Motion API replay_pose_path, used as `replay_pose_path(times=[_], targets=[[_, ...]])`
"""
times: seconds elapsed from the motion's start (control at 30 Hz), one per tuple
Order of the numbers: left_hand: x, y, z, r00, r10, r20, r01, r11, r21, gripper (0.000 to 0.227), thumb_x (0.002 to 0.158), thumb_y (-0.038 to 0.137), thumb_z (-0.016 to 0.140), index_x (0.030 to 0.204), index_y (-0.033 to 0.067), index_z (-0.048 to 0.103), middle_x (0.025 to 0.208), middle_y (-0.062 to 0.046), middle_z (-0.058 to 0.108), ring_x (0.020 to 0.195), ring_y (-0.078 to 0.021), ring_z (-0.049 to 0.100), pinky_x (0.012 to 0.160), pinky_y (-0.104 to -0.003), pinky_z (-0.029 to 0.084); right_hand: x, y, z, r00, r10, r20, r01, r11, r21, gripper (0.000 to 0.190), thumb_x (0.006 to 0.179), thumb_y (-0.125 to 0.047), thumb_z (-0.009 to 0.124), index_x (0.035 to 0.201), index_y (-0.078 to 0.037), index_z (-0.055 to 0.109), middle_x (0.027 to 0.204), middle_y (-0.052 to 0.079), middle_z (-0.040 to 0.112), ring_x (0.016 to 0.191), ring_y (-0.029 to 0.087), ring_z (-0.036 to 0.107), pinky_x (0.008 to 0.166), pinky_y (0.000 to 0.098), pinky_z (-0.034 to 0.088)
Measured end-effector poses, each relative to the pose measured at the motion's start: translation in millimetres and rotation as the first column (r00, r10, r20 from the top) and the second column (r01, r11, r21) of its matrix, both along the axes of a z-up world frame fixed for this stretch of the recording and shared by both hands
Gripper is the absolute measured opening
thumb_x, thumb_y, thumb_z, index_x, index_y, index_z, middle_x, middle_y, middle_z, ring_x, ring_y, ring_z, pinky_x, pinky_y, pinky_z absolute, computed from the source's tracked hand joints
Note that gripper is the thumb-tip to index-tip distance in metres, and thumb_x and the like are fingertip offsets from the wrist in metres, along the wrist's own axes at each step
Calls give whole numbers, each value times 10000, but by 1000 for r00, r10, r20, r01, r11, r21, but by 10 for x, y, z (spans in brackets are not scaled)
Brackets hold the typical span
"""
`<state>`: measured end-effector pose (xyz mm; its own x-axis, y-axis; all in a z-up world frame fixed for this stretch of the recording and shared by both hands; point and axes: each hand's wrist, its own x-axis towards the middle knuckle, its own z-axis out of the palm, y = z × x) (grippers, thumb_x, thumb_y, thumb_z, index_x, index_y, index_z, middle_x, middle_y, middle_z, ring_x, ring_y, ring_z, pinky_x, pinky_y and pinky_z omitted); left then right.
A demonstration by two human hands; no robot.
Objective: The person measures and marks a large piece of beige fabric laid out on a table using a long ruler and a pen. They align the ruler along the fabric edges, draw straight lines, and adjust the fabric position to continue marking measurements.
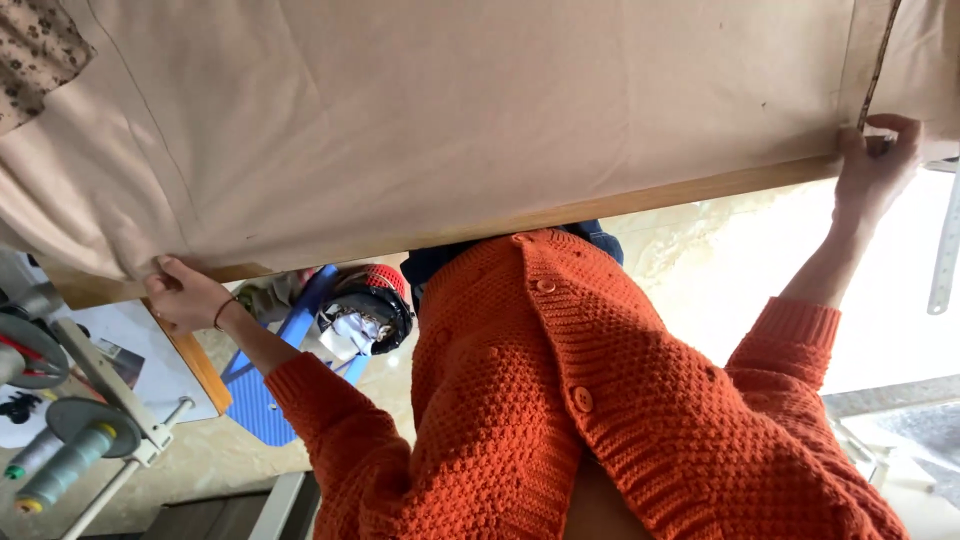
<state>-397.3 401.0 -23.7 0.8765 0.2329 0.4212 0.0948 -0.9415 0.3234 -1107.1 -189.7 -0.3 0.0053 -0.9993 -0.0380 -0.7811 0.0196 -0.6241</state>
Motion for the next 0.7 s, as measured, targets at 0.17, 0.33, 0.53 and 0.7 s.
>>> replay_pose_path(times=[0.17, 0.33, 0.53, 0.7], targets=[[20, 56, -74, 998, -10, 61, 8, 999, 44, 337, 852, 493, 636, 718, 215, 502, 627, 46, 609, 633, -177, 625, 796, -483, 412, -87, -46, -115, 999, 41, -6, -42, 999, -25, 270, 999, 50, 819, 1156, -103, 660, 797, -7, 516, 688, 125, 463, 620, 334, 420], [-295, -419, 158, 973, 91, 214, -86, 996, -35, 233, 824, 361, 689, 965, 232, 556, 894, -5, 636, 808, -211, 657, 744, -480, 505, -110, -124, -204, 975, 221, 22, -211, 954, -215, 318, 934, 44, 880, 1133, -58, 653, 998, 119, 690, 847, 236, 674, 687, 353, 544], [-1683, -2279, 392, 708, -626, -327, 673, 739, 41, 488, 1041, 272, 606, 1491, 89, 555, 1618, -227, 326, 1526, -455, 186, 1262, -659, 121, 1379, 444, 476, 890, 298, -345, -439, 766, -469, 247, 1033, 104, 732, 1235, 37, 607, 1069, 203, 639, 863, 347, 517, 773, 460, 430], [-1748, -3018, 667, 211, -659, -722, 964, 263, 41, 787, 1126, 840, 355, 1687, 334, 136, 1711, -6, 35, 1586, -258, 22, 1261, -633, 2, 2039, 553, 279, 867, 429, -256, -498, 716, -490, 190, 1046, 33, 691, 1236, 40, 674, 1078, 203, 475, 846, 394, 567, 746, 515, 446]])
